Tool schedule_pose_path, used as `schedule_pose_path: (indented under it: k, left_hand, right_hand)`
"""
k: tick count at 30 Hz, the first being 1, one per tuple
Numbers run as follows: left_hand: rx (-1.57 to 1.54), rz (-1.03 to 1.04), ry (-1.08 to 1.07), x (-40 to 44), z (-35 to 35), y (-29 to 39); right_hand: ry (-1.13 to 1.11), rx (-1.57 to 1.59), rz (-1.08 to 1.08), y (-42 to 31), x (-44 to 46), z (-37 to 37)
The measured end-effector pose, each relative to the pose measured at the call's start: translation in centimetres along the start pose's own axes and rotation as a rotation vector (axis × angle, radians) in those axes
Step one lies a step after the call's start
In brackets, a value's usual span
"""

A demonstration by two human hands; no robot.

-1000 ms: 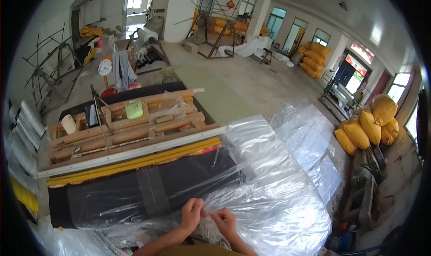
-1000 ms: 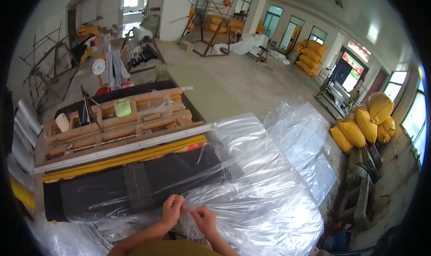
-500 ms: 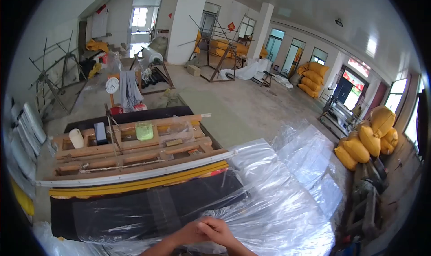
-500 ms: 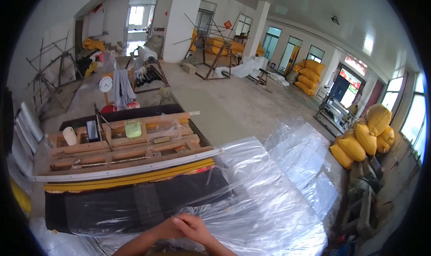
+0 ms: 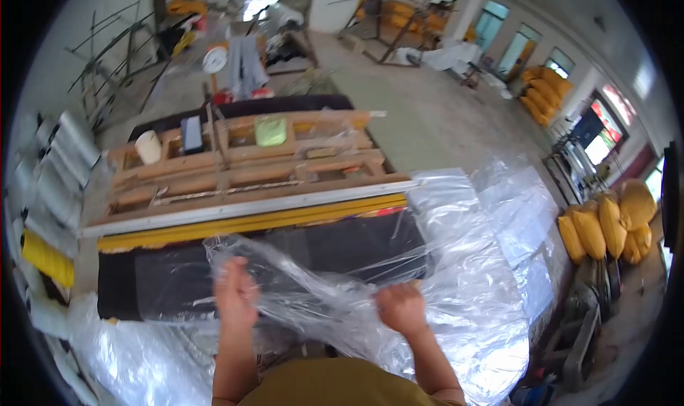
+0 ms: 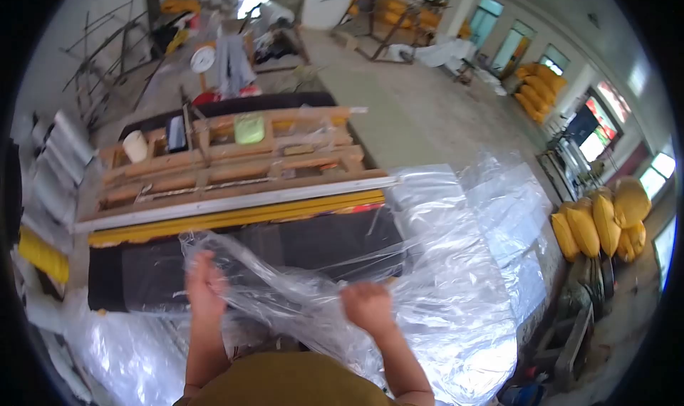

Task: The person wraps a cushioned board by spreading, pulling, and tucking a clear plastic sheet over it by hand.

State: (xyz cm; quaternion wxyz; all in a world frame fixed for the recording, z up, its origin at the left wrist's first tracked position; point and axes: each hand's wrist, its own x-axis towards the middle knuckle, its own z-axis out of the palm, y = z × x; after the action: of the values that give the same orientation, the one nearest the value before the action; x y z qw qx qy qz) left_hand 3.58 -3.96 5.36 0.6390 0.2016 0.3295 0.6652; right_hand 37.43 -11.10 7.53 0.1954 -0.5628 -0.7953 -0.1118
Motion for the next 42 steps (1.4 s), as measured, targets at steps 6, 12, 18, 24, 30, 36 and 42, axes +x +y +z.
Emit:
schedule_pose_path:
  k: [6,12,18,24,30,36,42]
  left_hand:
    - [0.839,1.005,0.877,-2.5,-17.9,19.3]
    - [1.195,0.844,0.558,3.3,-12.8,18.3]
    - [1.143,0.636,0.635,2.1,-23.2,13.9]
    - [1.516,0.701,0.759,0.0,-26.8,15.1]
    - [0.845,0.683,0.522,5.0,-14.8,15.0]
    - [1.857,0.225,0.879,3.5,-24.6,18.3]
    - [1.891,0.713,0.756,1.1,-22.1,15.0]
  right_hand:
    - [0.179,-0.483,0.376,16.4,-5.1,-6.5]
    - [0.764,0.425,0.648,27.5,14.5,-7.4]
    - [-0.166,-0.356,0.067,14.7,9.0,2.8]
    - [-0.254,0.147,0.538,18.5,1.8,8.4]
    - [-0.289,-0.043,0.29,11.5,7.9,12.9]
    - [-0.272,-0.064,0.204,12.7,6.5,14.0]
    - [-0.515,-0.05,0.366,14.8,3.4,10.1]
